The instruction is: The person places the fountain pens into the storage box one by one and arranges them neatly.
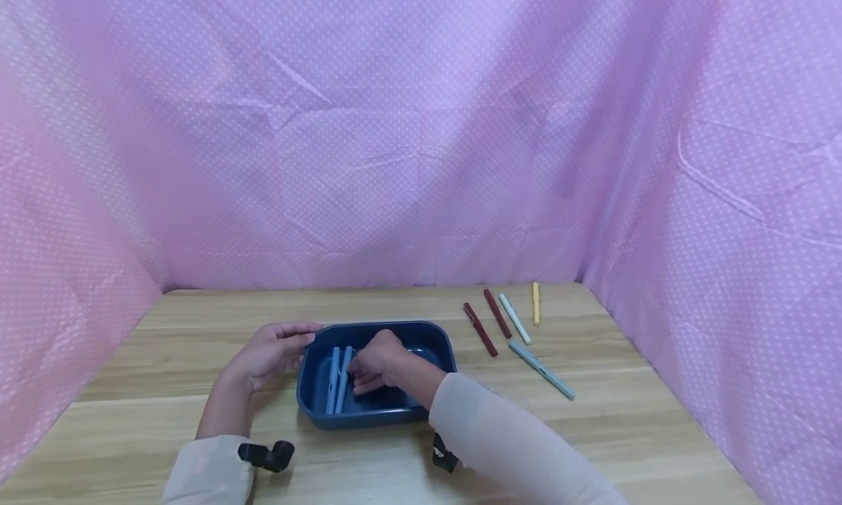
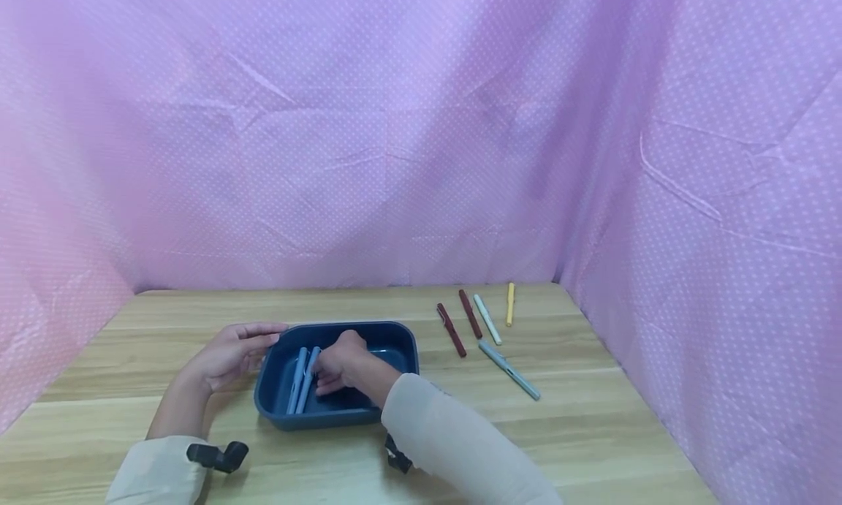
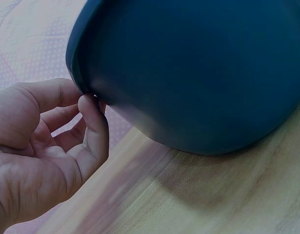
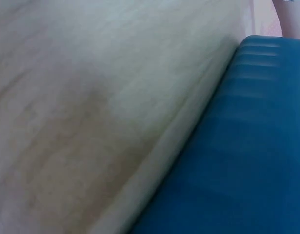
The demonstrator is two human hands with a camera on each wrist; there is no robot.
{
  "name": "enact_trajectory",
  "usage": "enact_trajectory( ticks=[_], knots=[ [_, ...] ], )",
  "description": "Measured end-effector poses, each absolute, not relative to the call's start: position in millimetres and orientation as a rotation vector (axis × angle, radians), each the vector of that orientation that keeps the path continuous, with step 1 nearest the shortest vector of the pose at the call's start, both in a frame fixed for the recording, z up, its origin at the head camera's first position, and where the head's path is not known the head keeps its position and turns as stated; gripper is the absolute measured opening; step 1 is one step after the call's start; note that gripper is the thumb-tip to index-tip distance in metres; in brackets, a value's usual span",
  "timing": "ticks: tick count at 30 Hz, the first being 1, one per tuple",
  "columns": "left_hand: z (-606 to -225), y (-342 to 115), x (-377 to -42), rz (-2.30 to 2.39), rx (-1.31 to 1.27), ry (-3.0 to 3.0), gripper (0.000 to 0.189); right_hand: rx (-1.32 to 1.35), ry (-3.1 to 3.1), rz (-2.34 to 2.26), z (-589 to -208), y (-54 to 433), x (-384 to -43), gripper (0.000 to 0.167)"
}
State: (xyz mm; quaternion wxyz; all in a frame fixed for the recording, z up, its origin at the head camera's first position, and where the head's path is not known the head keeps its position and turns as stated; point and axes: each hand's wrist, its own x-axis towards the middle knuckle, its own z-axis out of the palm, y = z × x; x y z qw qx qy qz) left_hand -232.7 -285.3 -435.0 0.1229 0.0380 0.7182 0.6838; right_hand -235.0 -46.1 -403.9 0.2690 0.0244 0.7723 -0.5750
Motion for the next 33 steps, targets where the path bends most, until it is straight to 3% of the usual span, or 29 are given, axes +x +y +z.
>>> enact_trajectory(
  ticks=[17, 33],
  knots=[
    [-434.1, -286.6, -235.9, 1.996, 0.095, 2.091, 0.046, -0.115, 2.094, -1.589, -373.0, -25.6, -245.1, 0.012],
    [-437.6, -286.5, -236.4, 1.986, 0.083, 2.113, 0.044, -0.075, 2.099, -1.694, -353.4, 25.6, -275.9, 0.017]
  ],
)
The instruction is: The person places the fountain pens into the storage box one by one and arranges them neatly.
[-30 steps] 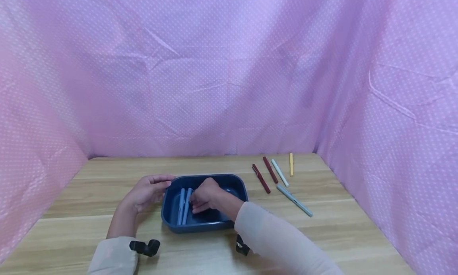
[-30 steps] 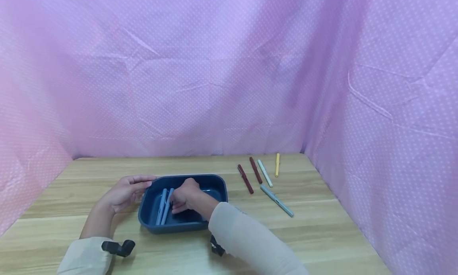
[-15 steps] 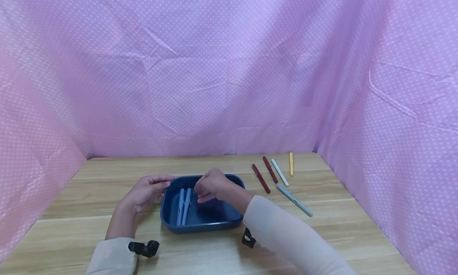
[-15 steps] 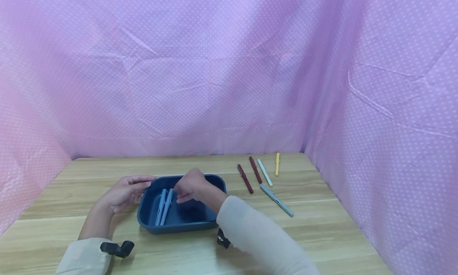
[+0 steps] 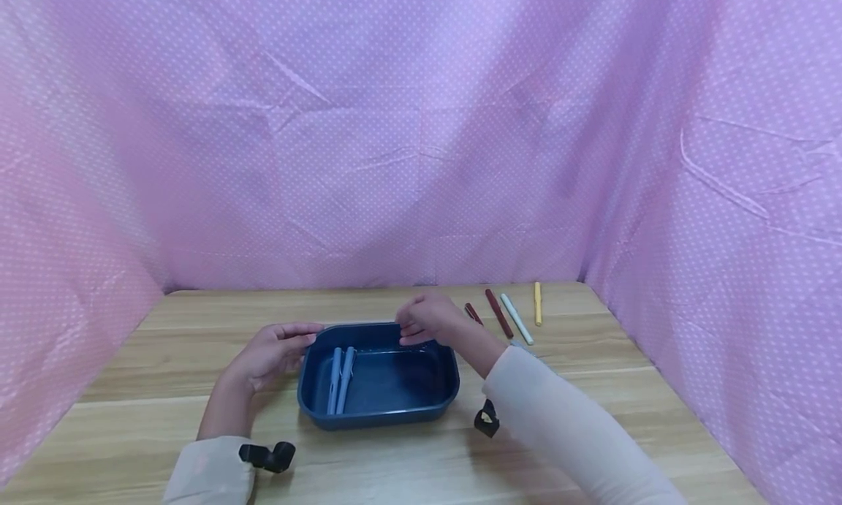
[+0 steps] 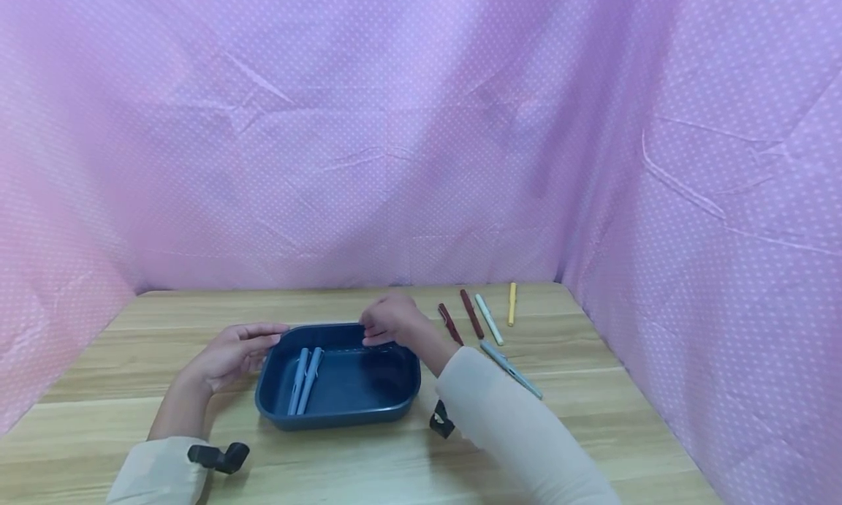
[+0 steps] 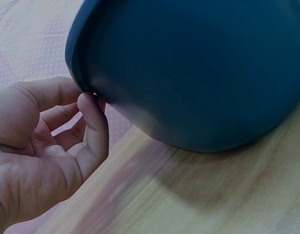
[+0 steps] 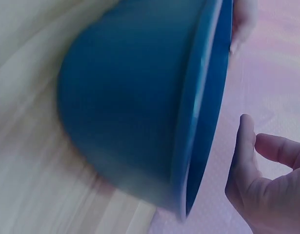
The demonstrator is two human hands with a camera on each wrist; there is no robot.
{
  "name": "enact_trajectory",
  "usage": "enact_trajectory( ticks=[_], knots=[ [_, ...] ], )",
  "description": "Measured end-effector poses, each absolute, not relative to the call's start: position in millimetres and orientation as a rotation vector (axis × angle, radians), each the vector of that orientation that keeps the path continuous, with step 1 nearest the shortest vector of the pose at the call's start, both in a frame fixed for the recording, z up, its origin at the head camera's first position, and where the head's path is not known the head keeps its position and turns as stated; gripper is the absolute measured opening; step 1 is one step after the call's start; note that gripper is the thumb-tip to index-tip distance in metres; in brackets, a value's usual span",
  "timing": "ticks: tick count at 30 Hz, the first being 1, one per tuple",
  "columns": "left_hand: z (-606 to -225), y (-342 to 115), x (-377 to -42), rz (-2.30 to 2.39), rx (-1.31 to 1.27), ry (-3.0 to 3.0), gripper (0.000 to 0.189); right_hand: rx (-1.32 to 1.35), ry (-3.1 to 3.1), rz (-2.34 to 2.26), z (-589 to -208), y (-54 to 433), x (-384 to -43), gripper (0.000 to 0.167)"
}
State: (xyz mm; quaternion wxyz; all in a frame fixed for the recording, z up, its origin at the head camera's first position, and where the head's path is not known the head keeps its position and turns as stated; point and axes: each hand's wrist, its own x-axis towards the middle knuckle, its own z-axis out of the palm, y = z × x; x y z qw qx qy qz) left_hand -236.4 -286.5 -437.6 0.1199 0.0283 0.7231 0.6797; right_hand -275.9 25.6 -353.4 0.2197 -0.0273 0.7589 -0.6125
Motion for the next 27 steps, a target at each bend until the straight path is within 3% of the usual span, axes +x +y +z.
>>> enact_trajectory(
  ticks=[9, 27],
  knots=[
    [-435.3, -285.8, -233.6, 2.005, 0.079, 2.107, 0.046, -0.003, 2.138, -1.706, -341.8, 64.8, -288.4, 0.019],
    [-436.0, -284.9, -232.1, 2.011, 0.085, 2.101, 0.042, 0.070, 2.242, -1.683, -355.2, 155.9, -307.6, 0.026]
  ],
)
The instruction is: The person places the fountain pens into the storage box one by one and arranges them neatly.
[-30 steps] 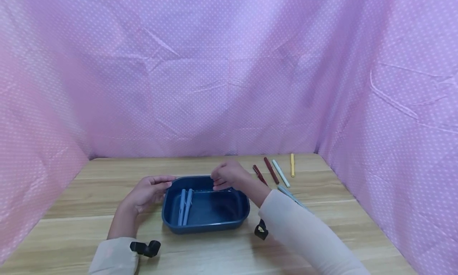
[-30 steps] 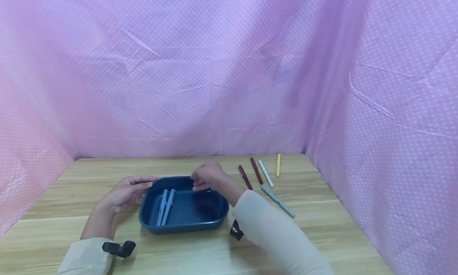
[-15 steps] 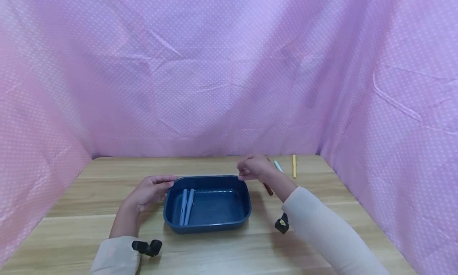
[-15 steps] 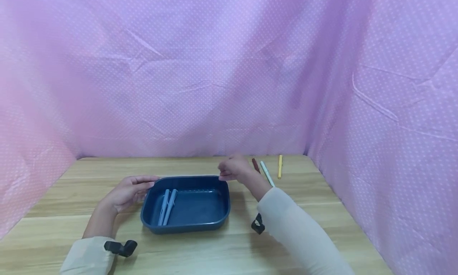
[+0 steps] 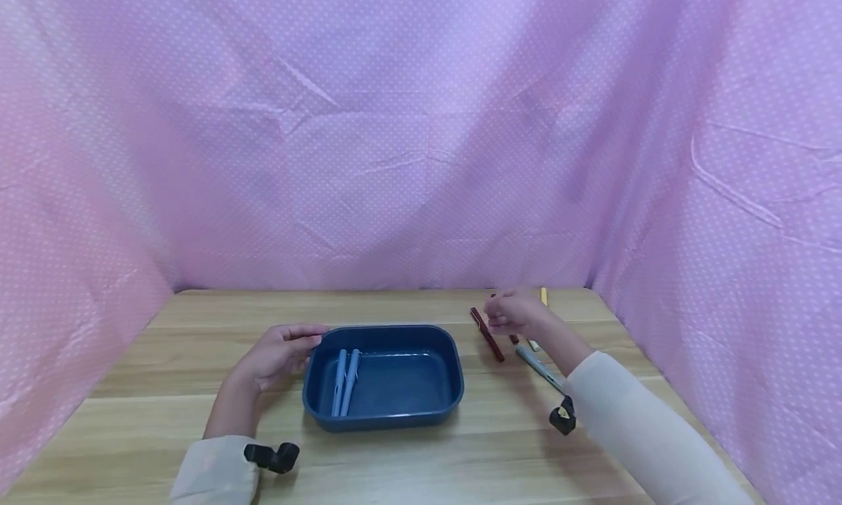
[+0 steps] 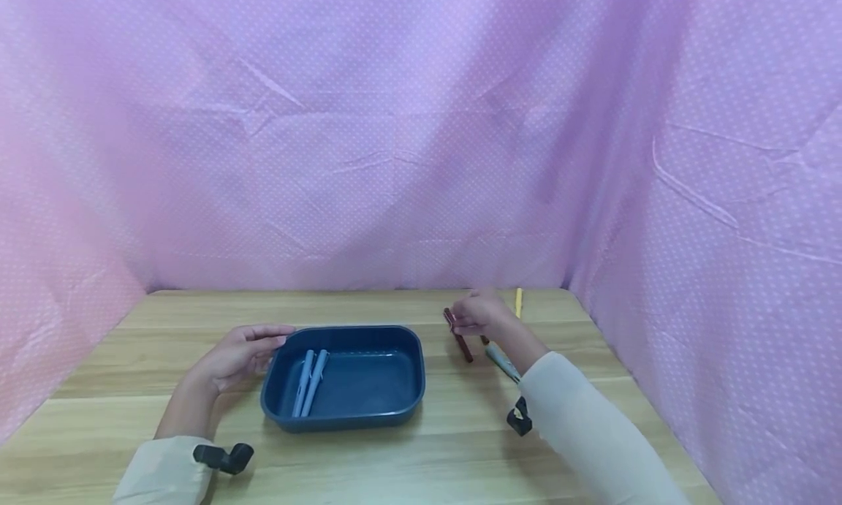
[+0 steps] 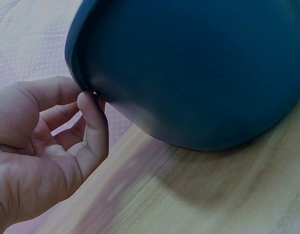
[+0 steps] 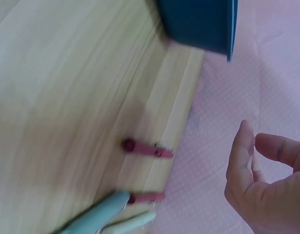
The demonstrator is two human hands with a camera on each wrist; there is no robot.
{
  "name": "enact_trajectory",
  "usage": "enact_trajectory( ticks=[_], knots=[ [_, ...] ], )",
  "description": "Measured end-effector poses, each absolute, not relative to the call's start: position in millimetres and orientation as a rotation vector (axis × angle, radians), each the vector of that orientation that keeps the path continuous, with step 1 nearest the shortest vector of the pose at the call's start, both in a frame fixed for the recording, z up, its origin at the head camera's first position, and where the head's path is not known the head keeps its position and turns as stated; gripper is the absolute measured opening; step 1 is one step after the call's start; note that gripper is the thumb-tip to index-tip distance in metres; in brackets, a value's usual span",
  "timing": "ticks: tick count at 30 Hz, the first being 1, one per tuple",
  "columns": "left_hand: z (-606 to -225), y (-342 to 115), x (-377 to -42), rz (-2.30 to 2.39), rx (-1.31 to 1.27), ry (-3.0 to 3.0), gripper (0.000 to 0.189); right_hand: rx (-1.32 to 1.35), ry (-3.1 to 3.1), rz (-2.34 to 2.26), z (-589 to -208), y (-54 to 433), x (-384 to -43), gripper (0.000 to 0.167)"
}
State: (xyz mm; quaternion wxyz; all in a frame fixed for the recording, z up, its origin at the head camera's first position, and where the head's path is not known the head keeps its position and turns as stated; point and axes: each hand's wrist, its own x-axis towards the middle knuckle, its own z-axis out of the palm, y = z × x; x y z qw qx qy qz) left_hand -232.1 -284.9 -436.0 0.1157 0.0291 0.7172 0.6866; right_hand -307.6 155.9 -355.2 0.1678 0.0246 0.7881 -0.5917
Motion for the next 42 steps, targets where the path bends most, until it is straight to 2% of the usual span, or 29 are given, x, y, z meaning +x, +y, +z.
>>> enact_trajectory(
  ticks=[16, 28, 37, 42],
  knots=[
    [-434.9, -283.9, -232.6, 2.009, 0.065, 2.108, 0.043, 0.173, 2.395, -1.524, -365.1, 213.1, -298.9, 0.024],
    [-435.3, -284.5, -232.2, 2.014, 0.066, 2.100, 0.042, 0.128, 2.471, -1.399, -378.8, 235.1, -290.4, 0.016],
    [-433.4, -284.5, -231.8, 2.012, 0.074, 2.102, 0.042, 0.075, 2.509, -1.277, -392.7, 244.9, -287.3, 0.023],
    [-434.2, -284.1, -231.0, 2.000, 0.050, 2.120, 0.041, 0.069, 2.472, -1.286, -399.6, 248.1, -284.5, 0.021]
  ],
)
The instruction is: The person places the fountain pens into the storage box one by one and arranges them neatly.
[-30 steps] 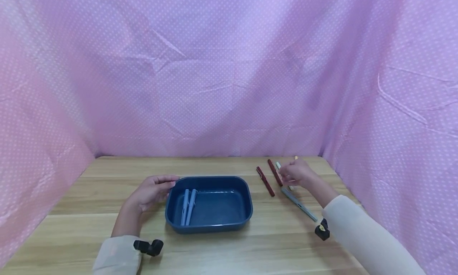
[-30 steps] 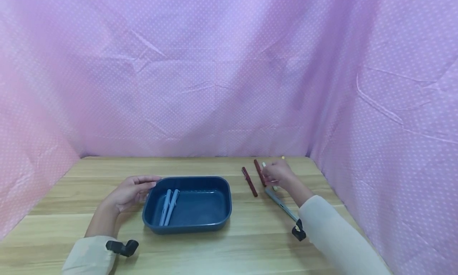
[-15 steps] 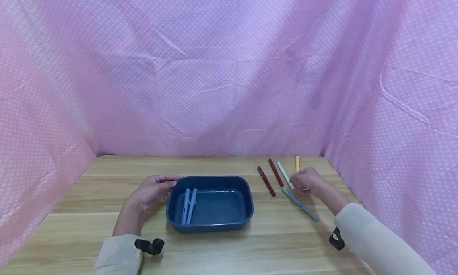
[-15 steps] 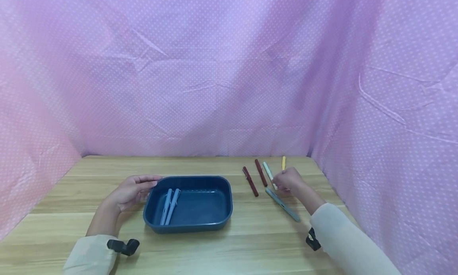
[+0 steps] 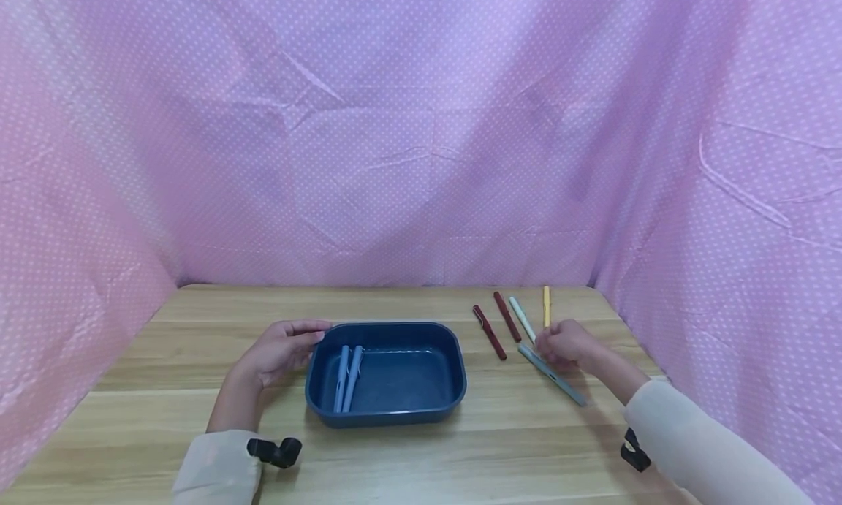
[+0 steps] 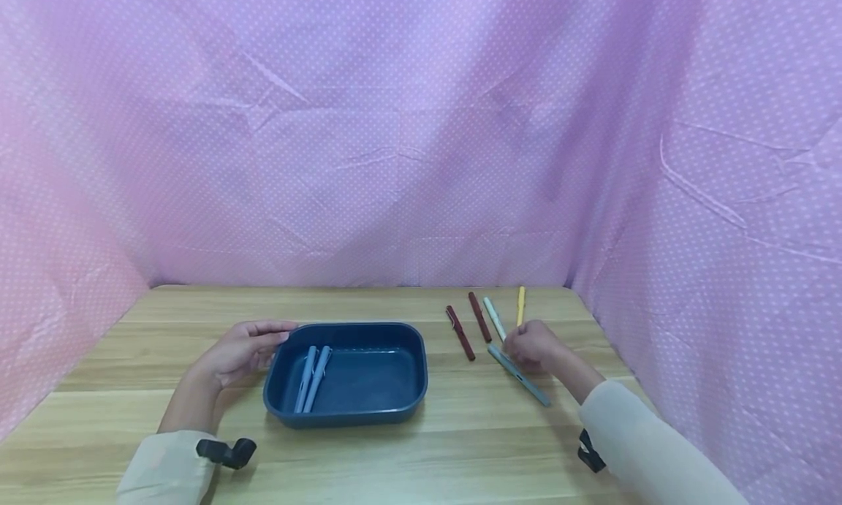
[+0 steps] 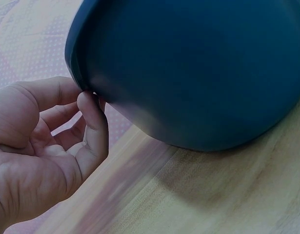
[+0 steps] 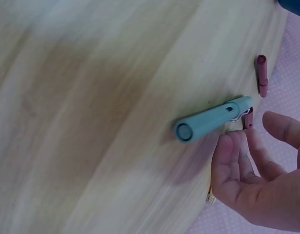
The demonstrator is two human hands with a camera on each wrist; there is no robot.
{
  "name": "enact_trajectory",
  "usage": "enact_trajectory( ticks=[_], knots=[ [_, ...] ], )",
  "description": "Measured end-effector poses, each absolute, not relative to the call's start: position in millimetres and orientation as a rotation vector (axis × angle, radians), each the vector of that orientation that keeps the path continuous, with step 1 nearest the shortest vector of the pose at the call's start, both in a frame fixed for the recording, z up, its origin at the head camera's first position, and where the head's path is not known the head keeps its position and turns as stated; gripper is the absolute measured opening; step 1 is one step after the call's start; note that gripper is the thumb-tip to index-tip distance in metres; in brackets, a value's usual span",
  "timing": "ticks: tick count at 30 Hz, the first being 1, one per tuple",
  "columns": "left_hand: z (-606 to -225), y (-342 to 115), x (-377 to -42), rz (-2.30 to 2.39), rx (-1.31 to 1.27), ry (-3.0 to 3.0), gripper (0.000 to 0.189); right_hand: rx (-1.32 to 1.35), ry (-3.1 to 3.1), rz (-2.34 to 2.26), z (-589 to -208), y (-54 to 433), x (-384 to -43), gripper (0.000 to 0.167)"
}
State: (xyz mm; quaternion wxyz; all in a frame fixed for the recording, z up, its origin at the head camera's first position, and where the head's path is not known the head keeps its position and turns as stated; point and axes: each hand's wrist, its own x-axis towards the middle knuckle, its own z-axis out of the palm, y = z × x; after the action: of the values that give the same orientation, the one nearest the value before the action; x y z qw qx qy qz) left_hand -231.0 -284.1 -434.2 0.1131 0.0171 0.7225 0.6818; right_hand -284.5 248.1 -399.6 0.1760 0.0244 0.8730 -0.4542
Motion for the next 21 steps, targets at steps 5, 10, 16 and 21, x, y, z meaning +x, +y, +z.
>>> enact_trajectory(
  ticks=[5, 10, 16, 21],
  knots=[
    [-435.7, -284.2, -232.1, 2.032, 0.082, 2.089, 0.042, 0.009, 2.444, -1.266, -402.6, 252.2, -282.7, 0.015],
    [-435.5, -283.7, -231.7, 2.050, 0.090, 2.072, 0.043, -0.041, 2.459, -1.204, -404.7, 256.8, -281.1, 0.020],
    [-435.4, -283.6, -231.8, 2.048, 0.086, 2.075, 0.042, -0.069, 2.496, -1.170, -406.7, 259.7, -278.4, 0.028],
    [-436.4, -284.1, -231.9, 2.049, 0.079, 2.081, 0.040, -0.106, 2.478, -1.179, -409.2, 260.4, -277.3, 0.028]
  ],
)
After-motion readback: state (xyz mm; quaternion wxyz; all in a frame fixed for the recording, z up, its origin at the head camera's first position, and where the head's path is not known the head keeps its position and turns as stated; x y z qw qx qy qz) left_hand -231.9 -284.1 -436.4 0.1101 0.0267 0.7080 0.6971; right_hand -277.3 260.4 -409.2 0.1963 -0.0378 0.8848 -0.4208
